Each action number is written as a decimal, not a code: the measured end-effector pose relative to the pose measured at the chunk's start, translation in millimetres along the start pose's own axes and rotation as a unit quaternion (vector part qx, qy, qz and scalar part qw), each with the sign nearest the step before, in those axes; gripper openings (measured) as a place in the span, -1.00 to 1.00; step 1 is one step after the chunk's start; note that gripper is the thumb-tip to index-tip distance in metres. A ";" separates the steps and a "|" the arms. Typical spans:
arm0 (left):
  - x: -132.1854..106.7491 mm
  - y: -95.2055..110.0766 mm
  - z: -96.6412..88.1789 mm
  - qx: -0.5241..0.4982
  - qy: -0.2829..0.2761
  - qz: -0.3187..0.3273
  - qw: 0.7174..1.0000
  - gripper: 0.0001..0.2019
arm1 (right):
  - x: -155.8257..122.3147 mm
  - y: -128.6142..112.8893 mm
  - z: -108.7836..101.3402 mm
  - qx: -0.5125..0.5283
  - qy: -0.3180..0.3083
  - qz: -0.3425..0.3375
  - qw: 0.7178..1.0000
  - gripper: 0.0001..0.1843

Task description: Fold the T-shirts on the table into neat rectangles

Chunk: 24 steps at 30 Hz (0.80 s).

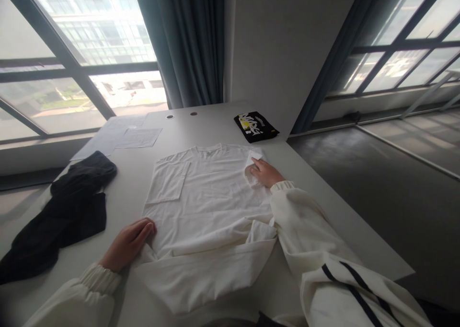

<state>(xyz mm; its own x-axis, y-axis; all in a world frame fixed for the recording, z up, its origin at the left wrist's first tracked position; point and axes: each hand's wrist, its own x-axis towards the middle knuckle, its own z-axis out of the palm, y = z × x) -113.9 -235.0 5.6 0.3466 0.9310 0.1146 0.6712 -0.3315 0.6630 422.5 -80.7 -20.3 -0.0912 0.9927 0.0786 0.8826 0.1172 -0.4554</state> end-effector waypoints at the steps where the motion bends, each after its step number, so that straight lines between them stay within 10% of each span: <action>1: 0.2 -0.2 0.0 0.001 -0.001 -0.003 1.000 -0.53 | 2.5 -4.4 -0.8 -0.007 -0.004 -0.003 1.000 -0.26; 8: -1.9 -0.5 1.5 0.018 -0.014 -0.025 0.999 -0.55 | -0.1 -21.9 -5.0 0.024 -0.132 -0.167 0.977 -0.20; 17: 41.0 35.5 -15.7 0.207 -0.174 0.016 0.963 -0.65 | 8.4 58.8 -17.9 -0.105 -0.060 0.042 0.992 -0.30; 24: 159.3 123.8 69.9 0.252 -0.172 0.178 0.935 -0.78 | 34.7 65.0 -10.7 -0.116 0.012 0.019 0.993 -0.27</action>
<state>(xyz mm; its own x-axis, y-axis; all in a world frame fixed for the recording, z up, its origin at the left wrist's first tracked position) 70.2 -138.4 54.2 0.7394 0.6720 -0.0409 0.6666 -0.7221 0.1851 481.6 -38.9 -37.7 -0.0480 0.9950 0.0877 0.9677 0.0681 -0.2426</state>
